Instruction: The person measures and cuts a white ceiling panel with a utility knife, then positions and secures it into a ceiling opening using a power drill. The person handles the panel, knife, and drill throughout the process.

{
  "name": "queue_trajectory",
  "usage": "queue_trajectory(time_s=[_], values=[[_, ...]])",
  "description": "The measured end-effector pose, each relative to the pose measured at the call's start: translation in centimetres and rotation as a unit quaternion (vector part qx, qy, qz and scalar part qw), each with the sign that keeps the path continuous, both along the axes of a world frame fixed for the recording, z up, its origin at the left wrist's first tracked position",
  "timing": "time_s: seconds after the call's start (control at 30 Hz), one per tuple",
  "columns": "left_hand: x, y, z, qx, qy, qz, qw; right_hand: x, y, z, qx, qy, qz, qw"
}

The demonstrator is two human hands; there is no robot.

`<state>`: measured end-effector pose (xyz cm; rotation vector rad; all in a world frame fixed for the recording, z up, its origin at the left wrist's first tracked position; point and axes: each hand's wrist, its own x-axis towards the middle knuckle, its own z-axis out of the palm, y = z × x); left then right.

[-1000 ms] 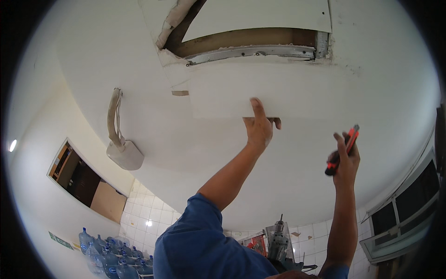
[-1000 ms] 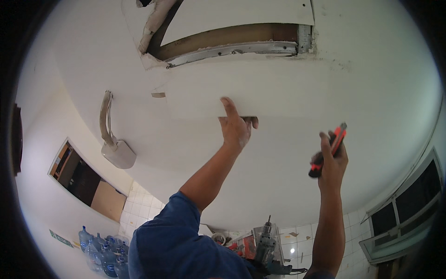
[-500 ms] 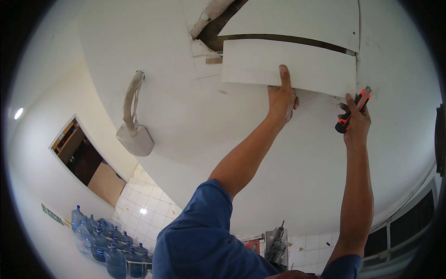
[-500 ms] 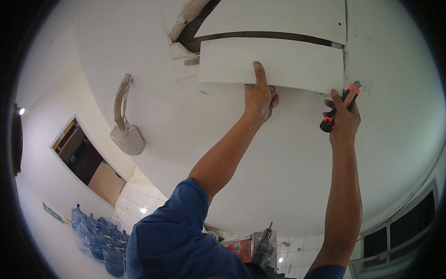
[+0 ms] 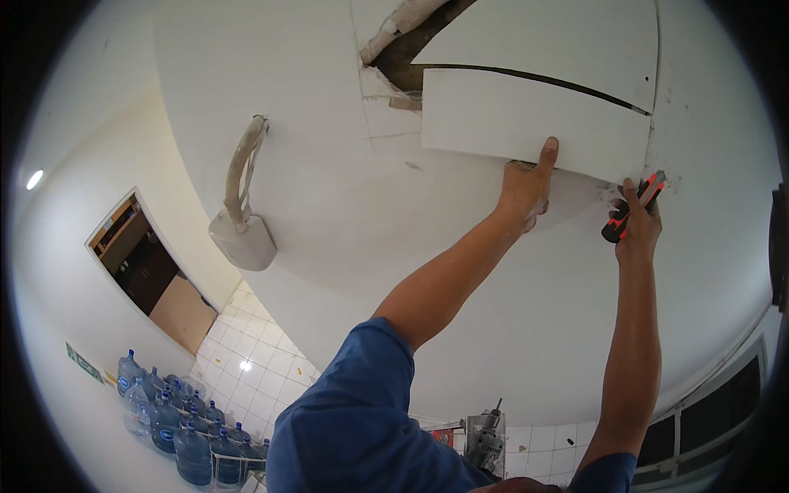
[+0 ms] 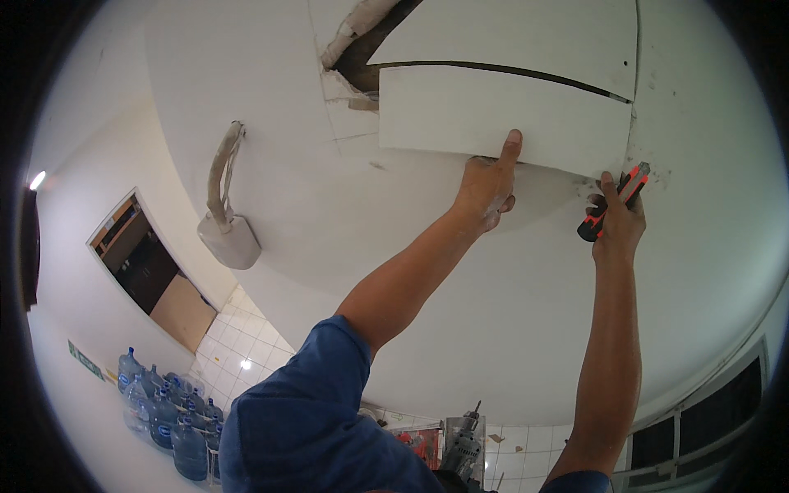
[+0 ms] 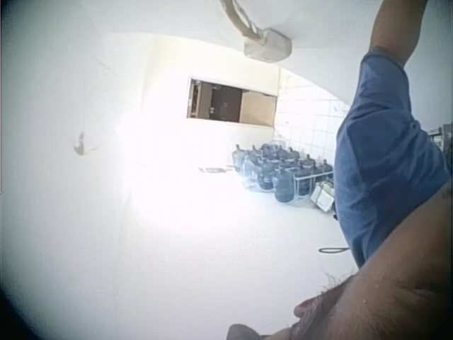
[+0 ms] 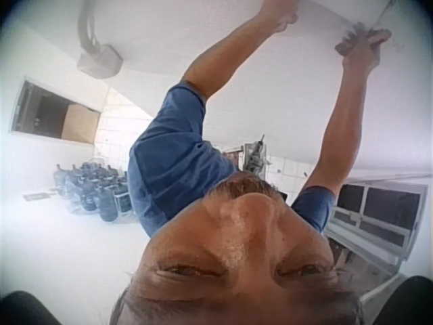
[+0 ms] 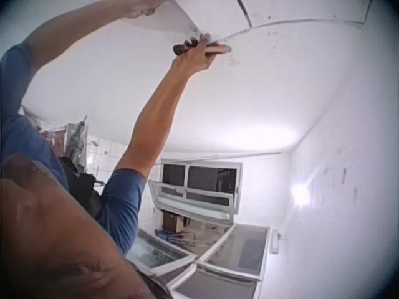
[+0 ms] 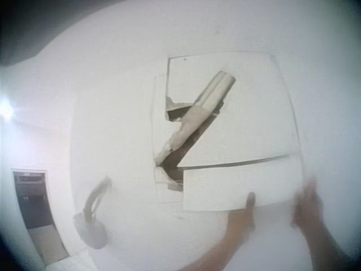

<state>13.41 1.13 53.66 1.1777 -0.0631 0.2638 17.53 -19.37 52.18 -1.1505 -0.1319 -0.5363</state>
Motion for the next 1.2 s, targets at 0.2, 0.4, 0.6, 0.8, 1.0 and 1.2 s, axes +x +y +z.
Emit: queue_trajectory(time_s=[0.2,0.4,0.6,0.8,1.0,1.2], values=[[-0.5,0.5,-0.1,0.016,0.009,-0.022,1.000,-0.2,0.1,0.1,-0.018,-0.015,0.000,1.000],[-1.0,1.8,-0.4,0.117,0.008,-0.053,0.992,0.2,0.6,0.2,-0.004,-0.010,-0.011,1.000],[-0.4,1.9,-0.4,0.118,0.001,-0.072,0.990,-0.4,1.6,1.0,0.040,0.018,0.010,0.999],[-0.5,1.9,0.8,0.117,0.009,-0.084,0.990,-0.3,1.1,1.0,0.075,-0.001,0.030,0.997],[-0.5,1.4,0.9,0.146,0.000,-0.041,0.988,-0.1,0.9,0.9,0.074,0.001,0.030,0.997],[0.1,1.7,0.5,0.100,-0.012,-0.059,0.993,0.6,0.6,0.8,0.063,0.000,0.036,0.997]])
